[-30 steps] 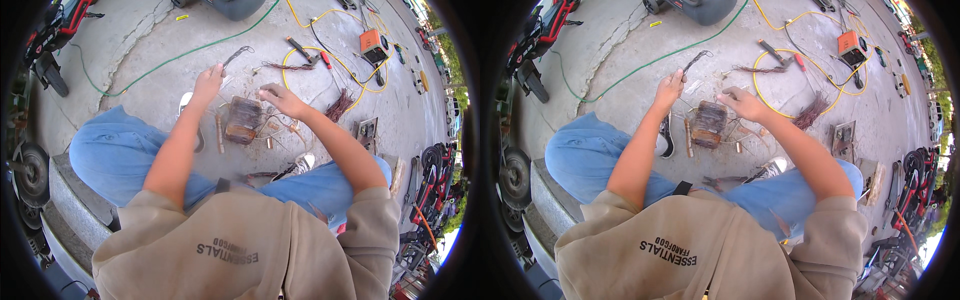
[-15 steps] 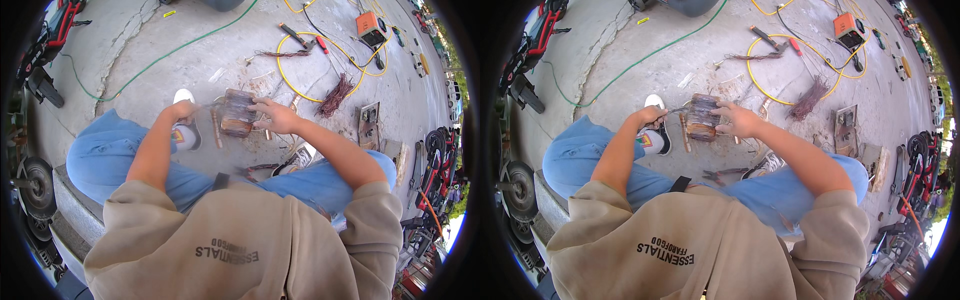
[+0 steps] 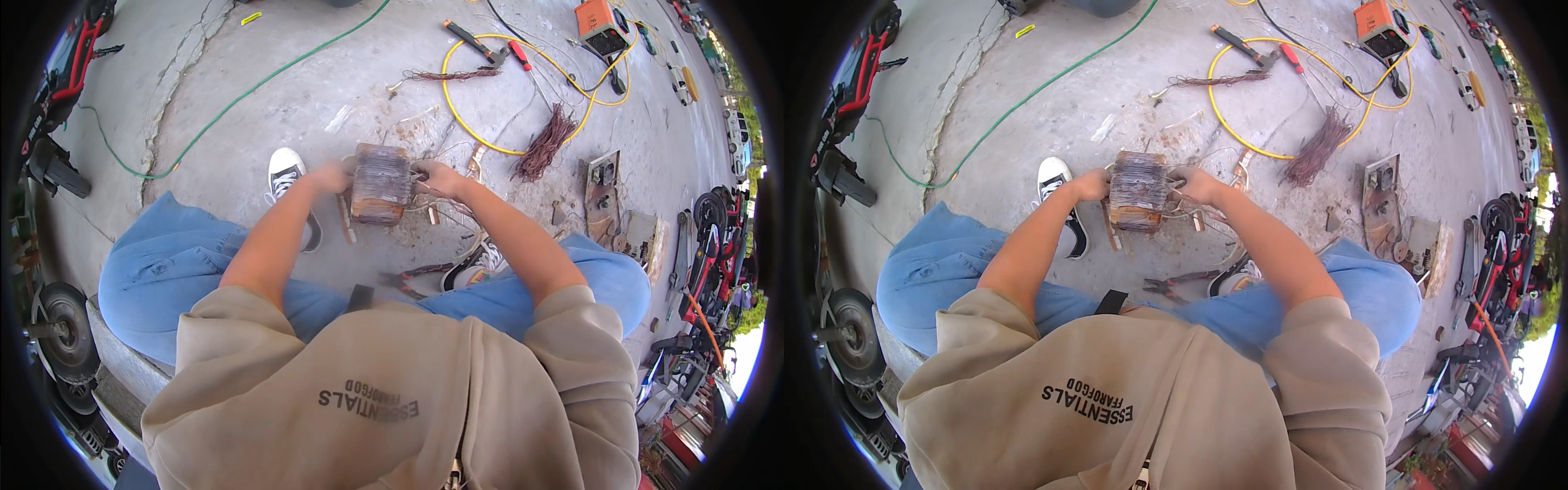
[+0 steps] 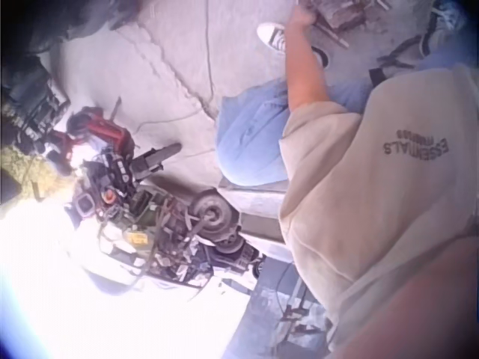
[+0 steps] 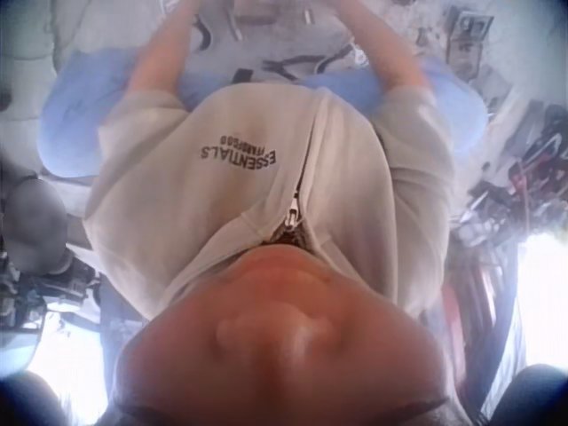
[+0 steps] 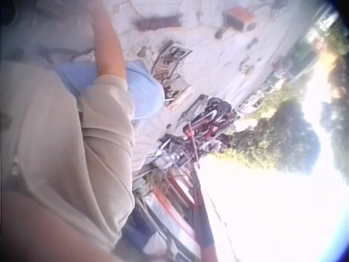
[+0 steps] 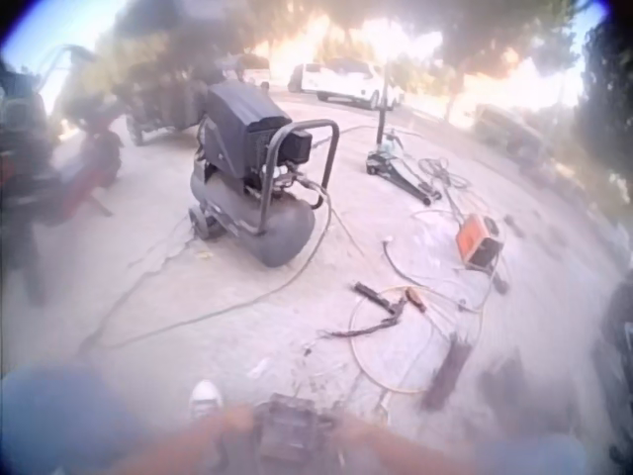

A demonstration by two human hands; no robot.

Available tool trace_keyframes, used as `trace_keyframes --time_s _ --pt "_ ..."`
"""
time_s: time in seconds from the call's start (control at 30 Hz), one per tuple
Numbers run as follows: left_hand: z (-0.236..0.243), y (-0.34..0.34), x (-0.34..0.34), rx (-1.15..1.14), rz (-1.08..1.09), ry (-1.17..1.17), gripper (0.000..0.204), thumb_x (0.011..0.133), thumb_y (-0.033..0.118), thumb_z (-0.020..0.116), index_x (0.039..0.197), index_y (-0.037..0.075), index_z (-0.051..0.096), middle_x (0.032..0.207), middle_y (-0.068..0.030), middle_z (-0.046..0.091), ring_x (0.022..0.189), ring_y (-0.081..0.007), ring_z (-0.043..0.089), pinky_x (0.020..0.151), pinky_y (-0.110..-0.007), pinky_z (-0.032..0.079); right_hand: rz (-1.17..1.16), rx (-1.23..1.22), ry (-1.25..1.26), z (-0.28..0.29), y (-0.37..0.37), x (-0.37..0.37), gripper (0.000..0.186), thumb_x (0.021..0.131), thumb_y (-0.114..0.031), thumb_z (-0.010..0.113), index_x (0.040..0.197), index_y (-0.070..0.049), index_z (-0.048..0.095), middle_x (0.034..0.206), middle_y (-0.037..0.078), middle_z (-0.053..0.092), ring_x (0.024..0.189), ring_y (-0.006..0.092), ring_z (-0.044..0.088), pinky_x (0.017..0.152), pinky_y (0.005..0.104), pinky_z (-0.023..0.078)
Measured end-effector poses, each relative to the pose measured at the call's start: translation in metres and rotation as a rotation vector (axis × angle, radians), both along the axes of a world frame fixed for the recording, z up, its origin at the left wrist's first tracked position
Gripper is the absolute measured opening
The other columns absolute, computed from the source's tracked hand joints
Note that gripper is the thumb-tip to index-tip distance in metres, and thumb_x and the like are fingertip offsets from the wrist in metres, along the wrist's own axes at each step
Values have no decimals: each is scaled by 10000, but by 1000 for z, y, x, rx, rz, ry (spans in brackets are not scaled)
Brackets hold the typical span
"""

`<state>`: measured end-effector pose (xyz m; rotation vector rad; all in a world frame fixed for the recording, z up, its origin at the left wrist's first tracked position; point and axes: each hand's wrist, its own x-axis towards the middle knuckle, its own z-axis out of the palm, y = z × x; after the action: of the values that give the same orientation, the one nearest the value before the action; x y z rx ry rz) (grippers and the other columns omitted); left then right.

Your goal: The person sits on the ground and repeatedly winds a thin copper wire around a rectangular block. They adjust the wire ends and continue wrapping it around the block throughout the clip.

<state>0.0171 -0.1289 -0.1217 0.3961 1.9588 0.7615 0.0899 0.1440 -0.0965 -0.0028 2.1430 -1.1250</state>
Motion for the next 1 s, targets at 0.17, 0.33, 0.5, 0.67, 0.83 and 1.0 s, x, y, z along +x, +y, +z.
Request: trace_keyframes --time_s 0.17,0.33,0.5,0.67,0.83,1.0 --pt "62 22 6 31 85 -118 360 839 68 636 1182 -39 607 1095 -129 670 991 -198 595 887 -339 463 -398 -657 -558 26 7 9 623 738 -142 703 1306 29 510 1208 159 610 1080 208 592 914 310 482" --pt "40 18 8 94 143 -183 508 833 80 667 1297 -55 509 1236 -141 606 1125 -196 548 967 -330 421 -127 -341 -299 24 -12 11 612 741 7 622 1337 19 481 1194 114 586 1038 180 594 865 285 515" --pt "54 23 10 41 100 -121 503 850 103 662 1302 -52 505 1239 -134 604 1123 -188 546 964 -326 425 -426 -594 -505 16 -3 20 528 810 53 511 1336 38 466 1173 127 584 1014 218 604 915 326 520" --pt "-7 18 13 122 208 2 448 853 143 662 1250 -42 564 1176 -129 633 1055 -188 572 944 -333 438 -629 -649 -615 15 -4 19 427 910 -8 495 1334 36 466 1155 127 586 1027 232 608 917 362 527" --pt "33 22 15 15 261 -13 355 870 163 638 1166 -32 633 1098 -119 661 1010 -182 596 916 -334 461 -578 -558 -537 6 -2 22 423 914 -87 589 1312 25 503 1131 115 614 973 199 634 875 354 536" --pt "-17 -20 -32 -60 79 -117 317 893 184 610 1124 -29 650 1046 -120 676 1000 -176 629 900 -323 493 -378 -364 -352 19 31 6 346 849 -56 650 1175 53 613 954 126 690 848 182 670 778 287 554"
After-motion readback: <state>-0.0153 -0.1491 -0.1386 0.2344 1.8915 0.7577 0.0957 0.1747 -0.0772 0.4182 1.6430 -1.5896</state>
